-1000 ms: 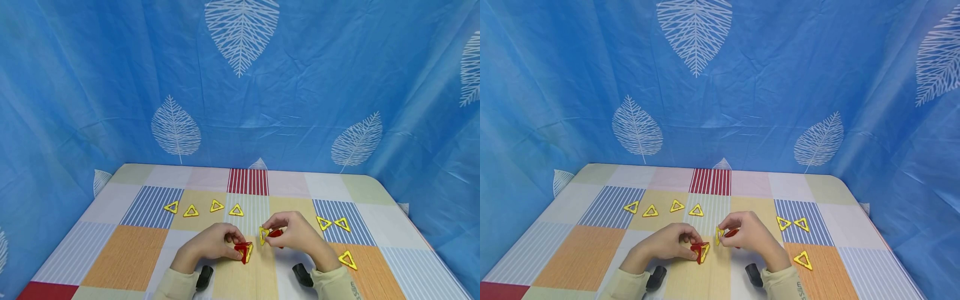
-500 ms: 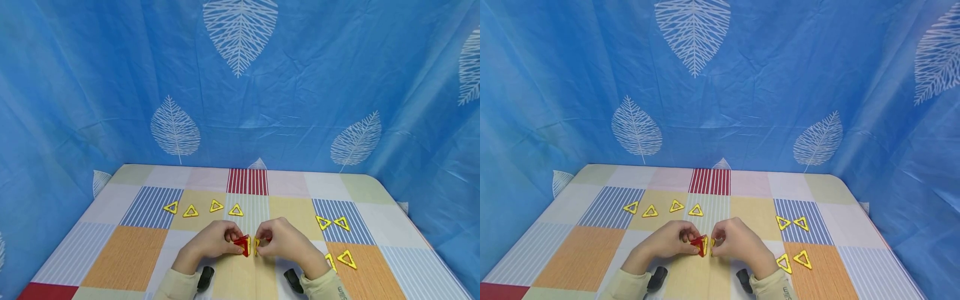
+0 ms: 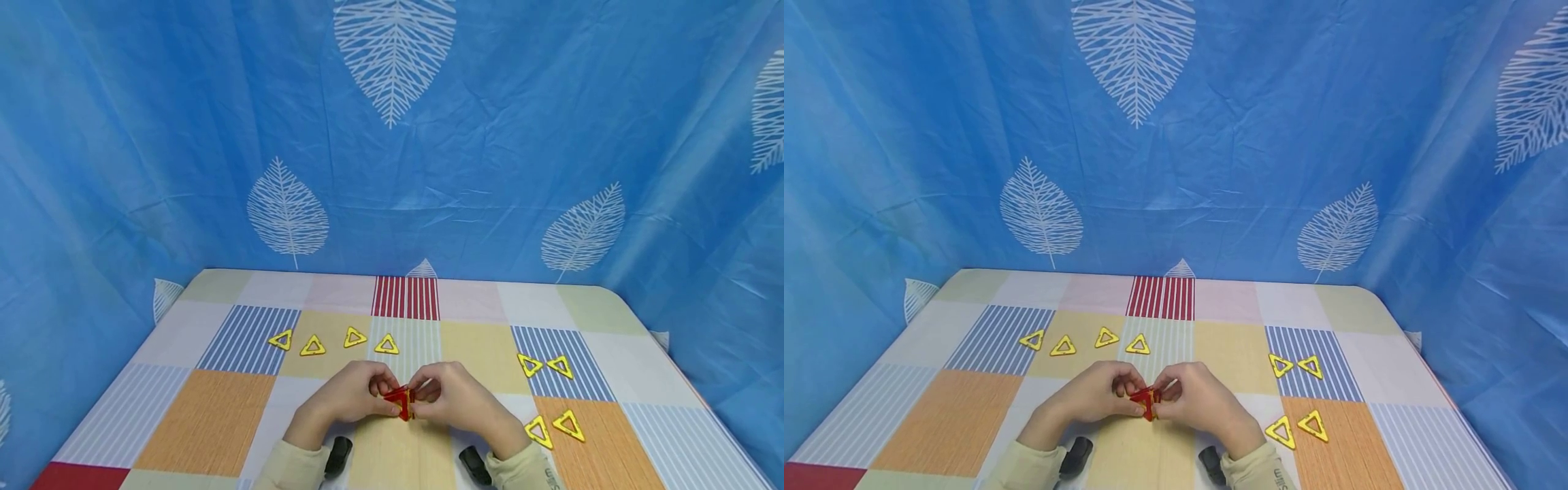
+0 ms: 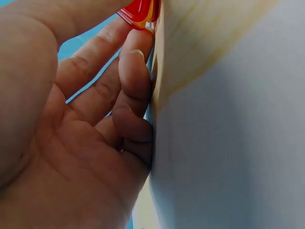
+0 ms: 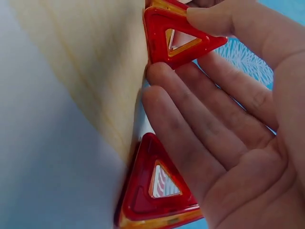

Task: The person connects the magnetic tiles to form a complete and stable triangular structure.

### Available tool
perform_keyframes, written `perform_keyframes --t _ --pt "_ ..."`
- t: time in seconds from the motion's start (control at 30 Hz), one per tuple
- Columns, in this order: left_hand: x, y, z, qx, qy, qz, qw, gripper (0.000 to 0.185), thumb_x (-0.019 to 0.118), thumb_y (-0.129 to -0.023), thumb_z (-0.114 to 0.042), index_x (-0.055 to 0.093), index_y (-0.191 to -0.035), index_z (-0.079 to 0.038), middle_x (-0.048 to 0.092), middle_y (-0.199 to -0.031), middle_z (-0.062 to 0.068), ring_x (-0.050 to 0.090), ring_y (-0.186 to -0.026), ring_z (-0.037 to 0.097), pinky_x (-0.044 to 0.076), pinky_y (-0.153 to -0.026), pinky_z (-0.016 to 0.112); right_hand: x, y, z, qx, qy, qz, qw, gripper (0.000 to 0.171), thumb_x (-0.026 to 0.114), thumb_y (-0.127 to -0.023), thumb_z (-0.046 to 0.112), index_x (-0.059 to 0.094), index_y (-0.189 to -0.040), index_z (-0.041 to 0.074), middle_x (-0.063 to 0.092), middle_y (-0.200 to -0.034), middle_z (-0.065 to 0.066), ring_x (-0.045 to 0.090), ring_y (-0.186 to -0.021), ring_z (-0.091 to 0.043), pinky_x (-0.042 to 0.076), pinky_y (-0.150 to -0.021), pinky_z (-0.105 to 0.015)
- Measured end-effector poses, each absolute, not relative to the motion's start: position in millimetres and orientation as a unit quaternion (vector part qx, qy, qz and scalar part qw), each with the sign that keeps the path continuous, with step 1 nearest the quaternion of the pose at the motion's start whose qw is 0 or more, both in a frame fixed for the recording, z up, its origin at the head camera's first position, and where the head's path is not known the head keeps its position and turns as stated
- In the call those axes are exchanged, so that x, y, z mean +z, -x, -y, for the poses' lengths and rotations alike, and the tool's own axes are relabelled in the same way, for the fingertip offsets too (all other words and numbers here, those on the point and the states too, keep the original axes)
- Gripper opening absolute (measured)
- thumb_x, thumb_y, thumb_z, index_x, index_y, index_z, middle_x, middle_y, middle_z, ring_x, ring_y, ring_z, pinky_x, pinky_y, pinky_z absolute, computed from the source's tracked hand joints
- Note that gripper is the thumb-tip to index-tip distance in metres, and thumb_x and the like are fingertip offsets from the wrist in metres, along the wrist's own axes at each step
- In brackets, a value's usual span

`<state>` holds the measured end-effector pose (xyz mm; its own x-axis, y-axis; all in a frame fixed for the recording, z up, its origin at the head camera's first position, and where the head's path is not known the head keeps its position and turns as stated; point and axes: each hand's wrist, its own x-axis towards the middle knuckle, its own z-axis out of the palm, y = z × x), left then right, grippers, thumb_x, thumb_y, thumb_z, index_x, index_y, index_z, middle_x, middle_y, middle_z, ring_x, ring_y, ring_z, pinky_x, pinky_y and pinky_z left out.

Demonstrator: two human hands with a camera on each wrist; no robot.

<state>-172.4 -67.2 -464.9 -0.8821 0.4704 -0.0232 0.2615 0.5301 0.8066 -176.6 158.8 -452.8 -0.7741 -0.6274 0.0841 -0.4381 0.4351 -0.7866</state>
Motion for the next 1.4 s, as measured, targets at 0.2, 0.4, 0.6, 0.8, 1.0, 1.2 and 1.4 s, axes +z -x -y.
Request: perform_keyframes --t 0.2,0.4,0.6,0.8,1.0,1.2,1.4 --pt "-465 171 67 0.436 -0.209 -0.868 0.114 0.024 0.089 -0.078 -0.021 0.069 -0.09 -0.015 0.059 -0.075 -0.005 0.052 -0.067 0.009 0.045 -0.063 0.028 -456 178 -159 -0.44 0.309 -0.833 0.129 0.017 0.082 -0.084 0.009 0.072 -0.098 0.007 0.071 -0.096 -0.003 0.071 -0.081 -0.01 0.055 -0.069 -0.023" --pt "-466 173 66 0.427 -0.211 -0.874 0.102 0.026 0.088 -0.08 -0.024 0.069 -0.094 -0.015 0.059 -0.074 -0.007 0.053 -0.066 0.009 0.045 -0.063 0.028 -460 180 -160 -0.412 0.319 -0.847 0.105 0.023 0.08 -0.088 0.017 0.073 -0.108 0.006 0.068 -0.1 0.0 0.068 -0.082 -0.008 0.055 -0.071 -0.025" --pt "-466 174 64 0.409 -0.209 -0.883 0.092 0.027 0.088 -0.079 -0.026 0.07 -0.096 -0.016 0.057 -0.07 -0.006 0.051 -0.062 0.008 0.043 -0.059 0.028 -462 180 -161 -0.405 0.324 -0.85 0.094 0.027 0.08 -0.088 0.016 0.072 -0.112 0.005 0.066 -0.101 -0.001 0.066 -0.082 -0.007 0.055 -0.072 -0.026" --pt "-466 172 62 0.405 -0.193 -0.889 0.087 0.028 0.088 -0.08 -0.026 0.07 -0.097 -0.014 0.057 -0.068 -0.006 0.051 -0.059 0.008 0.043 -0.057 0.028 -463 179 -159 -0.407 0.327 -0.848 0.085 0.032 0.082 -0.087 0.02 0.071 -0.113 0.005 0.064 -0.1 0.0 0.065 -0.08 -0.006 0.055 -0.07 -0.025" --pt "-466 170 62 0.42 -0.176 -0.886 0.09 0.027 0.087 -0.081 -0.022 0.068 -0.098 -0.012 0.059 -0.067 -0.007 0.054 -0.058 0.009 0.045 -0.059 0.028 -463 178 -160 -0.369 0.3 -0.879 0.041 0.03 0.081 -0.087 0.014 0.07 -0.113 0.004 0.061 -0.096 0.002 0.06 -0.075 -0.006 0.052 -0.064 -0.025" --pt "-465 169 63 0.432 -0.18 -0.879 0.095 0.025 0.086 -0.081 -0.015 0.068 -0.098 -0.009 0.059 -0.068 -0.006 0.052 -0.057 0.009 0.044 -0.059 0.028 -464 182 -166 -0.341 0.248 -0.907 -0.013 0.031 0.08 -0.083 0.006 0.071 -0.112 0.002 0.063 -0.096 0.002 0.059 -0.076 -0.011 0.051 -0.066 -0.027" --pt "-465 170 63 0.43 -0.181 -0.88 0.094 0.022 0.085 -0.082 -0.015 0.069 -0.096 -0.009 0.058 -0.068 -0.005 0.05 -0.057 0.009 0.044 -0.058 0.028 -464 185 -170 -0.336 0.233 -0.912 -0.03 0.043 0.081 -0.084 0.006 0.067 -0.125 0.002 0.063 -0.1 0.001 0.057 -0.077 -0.012 0.05 -0.068 -0.029"
